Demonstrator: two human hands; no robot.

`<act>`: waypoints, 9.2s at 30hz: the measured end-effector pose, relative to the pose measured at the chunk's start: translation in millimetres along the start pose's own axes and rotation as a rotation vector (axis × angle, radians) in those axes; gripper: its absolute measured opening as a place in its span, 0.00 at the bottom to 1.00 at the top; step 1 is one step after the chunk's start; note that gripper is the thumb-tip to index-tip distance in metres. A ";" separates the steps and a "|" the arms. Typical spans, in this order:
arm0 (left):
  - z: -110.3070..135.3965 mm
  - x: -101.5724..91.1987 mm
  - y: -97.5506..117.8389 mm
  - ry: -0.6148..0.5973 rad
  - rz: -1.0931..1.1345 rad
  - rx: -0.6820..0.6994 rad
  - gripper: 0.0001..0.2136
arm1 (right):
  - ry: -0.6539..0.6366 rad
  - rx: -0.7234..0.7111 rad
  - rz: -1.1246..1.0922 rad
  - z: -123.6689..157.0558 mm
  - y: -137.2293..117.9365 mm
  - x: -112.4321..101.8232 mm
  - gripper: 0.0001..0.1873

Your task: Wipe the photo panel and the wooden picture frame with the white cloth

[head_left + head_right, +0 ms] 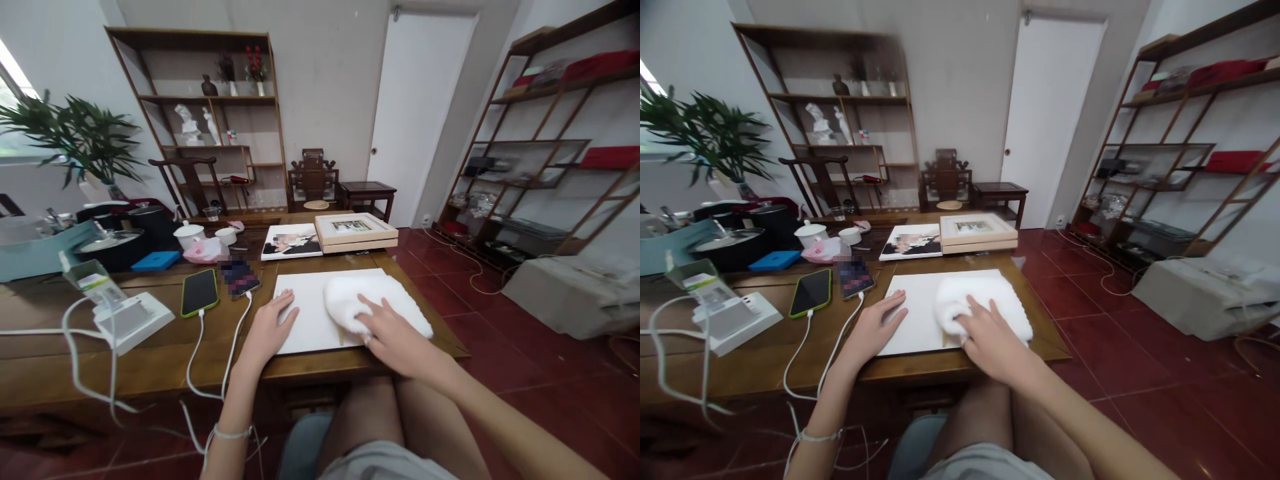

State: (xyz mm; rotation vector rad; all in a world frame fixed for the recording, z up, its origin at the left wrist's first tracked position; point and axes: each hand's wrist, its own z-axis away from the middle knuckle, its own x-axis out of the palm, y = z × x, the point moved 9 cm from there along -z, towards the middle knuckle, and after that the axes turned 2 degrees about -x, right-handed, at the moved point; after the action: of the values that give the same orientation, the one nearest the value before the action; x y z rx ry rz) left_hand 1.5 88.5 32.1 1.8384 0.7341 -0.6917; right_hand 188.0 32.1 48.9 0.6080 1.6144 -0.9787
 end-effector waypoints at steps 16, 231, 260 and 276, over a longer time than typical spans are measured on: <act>-1.2 0.4 -1.1 0.006 -0.003 0.003 0.19 | 0.023 -0.050 0.199 -22.2 -26.1 7.1 0.20; -2.3 -6.0 0.6 0.087 -0.013 0.046 0.15 | -0.126 -0.065 -0.011 39.8 7.9 -9.1 0.14; -1.9 -5.3 -0.1 0.093 -0.012 0.044 0.15 | -0.020 -0.128 -0.001 13.1 -20.7 -4.8 0.19; -2.2 -4.3 -1.5 0.077 -0.020 0.044 0.15 | 0.085 -0.152 0.112 -60.1 -16.5 4.3 0.21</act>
State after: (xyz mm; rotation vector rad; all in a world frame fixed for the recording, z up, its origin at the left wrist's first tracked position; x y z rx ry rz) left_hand -2.2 90.2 35.1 1.9089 0.7942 -0.6570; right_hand 141.6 73.6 53.1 0.6350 1.6933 -0.7488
